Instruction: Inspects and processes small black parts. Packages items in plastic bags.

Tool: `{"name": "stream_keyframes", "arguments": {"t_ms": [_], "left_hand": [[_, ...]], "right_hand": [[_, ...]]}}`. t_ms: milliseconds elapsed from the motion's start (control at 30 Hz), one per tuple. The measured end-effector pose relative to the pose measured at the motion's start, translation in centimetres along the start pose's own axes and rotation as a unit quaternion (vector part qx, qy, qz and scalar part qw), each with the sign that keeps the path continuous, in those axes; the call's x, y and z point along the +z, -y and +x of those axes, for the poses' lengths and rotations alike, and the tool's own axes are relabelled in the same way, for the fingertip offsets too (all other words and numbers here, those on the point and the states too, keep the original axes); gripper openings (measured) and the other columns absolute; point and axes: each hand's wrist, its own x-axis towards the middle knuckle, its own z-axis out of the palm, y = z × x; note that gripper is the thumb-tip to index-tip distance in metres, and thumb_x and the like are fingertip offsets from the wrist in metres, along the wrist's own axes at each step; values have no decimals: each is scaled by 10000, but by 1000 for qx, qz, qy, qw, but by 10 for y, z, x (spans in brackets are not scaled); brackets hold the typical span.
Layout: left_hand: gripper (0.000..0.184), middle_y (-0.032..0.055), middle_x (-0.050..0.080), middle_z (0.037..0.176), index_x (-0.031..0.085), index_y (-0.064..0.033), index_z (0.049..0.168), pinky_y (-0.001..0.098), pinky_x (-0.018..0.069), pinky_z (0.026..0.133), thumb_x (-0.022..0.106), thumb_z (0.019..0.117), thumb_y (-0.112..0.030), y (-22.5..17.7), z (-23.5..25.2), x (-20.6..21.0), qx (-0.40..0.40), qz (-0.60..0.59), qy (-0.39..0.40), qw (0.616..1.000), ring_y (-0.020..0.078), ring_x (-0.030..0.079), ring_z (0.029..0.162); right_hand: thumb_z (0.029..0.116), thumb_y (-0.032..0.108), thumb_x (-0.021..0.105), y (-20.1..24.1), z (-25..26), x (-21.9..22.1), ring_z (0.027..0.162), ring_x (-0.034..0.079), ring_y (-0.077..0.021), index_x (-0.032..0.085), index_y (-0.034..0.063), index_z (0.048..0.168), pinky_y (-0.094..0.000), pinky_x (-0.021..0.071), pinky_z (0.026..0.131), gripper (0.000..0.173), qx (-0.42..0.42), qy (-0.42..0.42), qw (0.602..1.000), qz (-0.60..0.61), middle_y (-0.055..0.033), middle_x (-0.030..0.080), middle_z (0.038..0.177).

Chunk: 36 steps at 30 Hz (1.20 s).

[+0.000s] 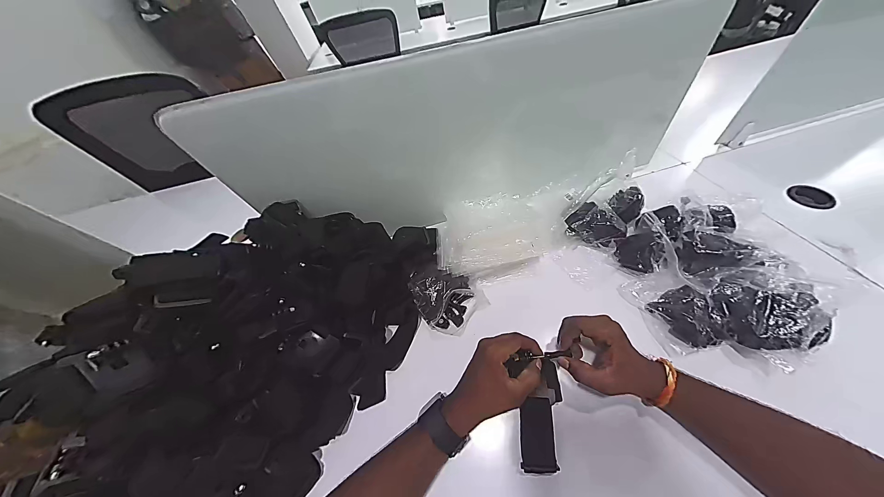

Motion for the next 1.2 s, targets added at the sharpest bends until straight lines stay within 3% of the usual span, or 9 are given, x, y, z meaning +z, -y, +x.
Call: {"name": "stream_keyframes", "arguments": {"t_ms": [233, 367, 467, 567, 667, 733, 867, 1033, 1200], "left_hand": [[117, 63, 703, 835, 717, -8, 965, 205, 540, 647, 680, 911, -105, -5, -1, 1, 16, 1, -6, 1000, 54, 629, 704], [77, 37, 673, 771, 692, 5, 897, 190, 513, 611, 646, 864, -48, 3, -1, -8, -22, -38, -52, 998, 35, 608, 662], [88, 58, 682, 800, 692, 15, 918, 223, 539, 648, 643, 870, -40, 4, -1, -10, -33, -51, -11, 998, 61, 631, 700], [98, 98, 685, 838, 700, 12, 923, 256, 534, 674, 642, 878, -52, 3, -2, -8, 14, -21, 52, 998, 107, 632, 737], [111, 108, 691, 866, 710, 5, 945, 283, 553, 723, 649, 898, -75, 4, -2, -8, 48, -3, 86, 995, 137, 655, 782], [112, 107, 691, 865, 710, 4, 954, 287, 558, 717, 649, 904, -76, 5, 0, -8, 61, -9, 99, 993, 139, 658, 777], [124, 116, 695, 872, 713, 8, 960, 313, 556, 733, 650, 905, -84, 7, 0, -9, 73, -14, 114, 991, 154, 662, 791], [124, 117, 694, 873, 715, 3, 947, 336, 549, 752, 650, 896, -90, 6, 0, -9, 78, -2, 106, 991, 172, 661, 812], [129, 124, 702, 887, 720, 1, 948, 381, 547, 816, 646, 886, -85, 4, 1, -10, 76, 9, 111, 991, 209, 672, 863]], "right_hand": [[901, 172, 691, 1, 1, -2, 708, 548, 5, 621, 65, 882, -152, 446, 626, 129, -19, -13, 999, 30, 11, 612, 795], [906, 216, 693, -4, 4, -17, 761, 595, 9, 631, 206, 922, -184, 508, 675, 64, 22, -115, 991, 72, 115, 618, 832], [906, 77, 680, -6, 7, -19, 776, 630, -33, 635, 144, 985, -225, 551, 716, 113, 65, -155, 984, 68, 77, 659, 877], [913, 62, 715, -3, 9, -10, 796, 647, -43, 664, 84, 1044, -237, 571, 741, 142, 85, -163, 983, 16, 53, 694, 935], [927, 81, 711, -5, 12, -3, 873, 669, -82, 687, 17, 1049, -267, 588, 795, 140, 51, -121, 985, -109, -37, 703, 1004], [932, 77, 705, -1, 22, 0, 948, 681, -109, 711, 23, 1036, -278, 593, 845, 117, 14, -101, 980, -170, -76, 706, 1048], [948, 61, 668, 3, 51, 14, 1047, 652, -118, 749, 39, 1069, -266, 572, 920, 147, -20, -44, 978, -203, -106, 669, 1111], [986, 99, 641, -2, 91, 34, 995, 656, -107, 748, 47, 1068, -218, 548, 889, 145, -60, 22, 964, -258, -102, 686, 1049], [1030, 210, 569, -22, 119, 52, 981, 682, -241, 737, 107, 1059, -418, 535, 870, 198, -60, 106, 927, -354, -96, 719, 1051]]}}
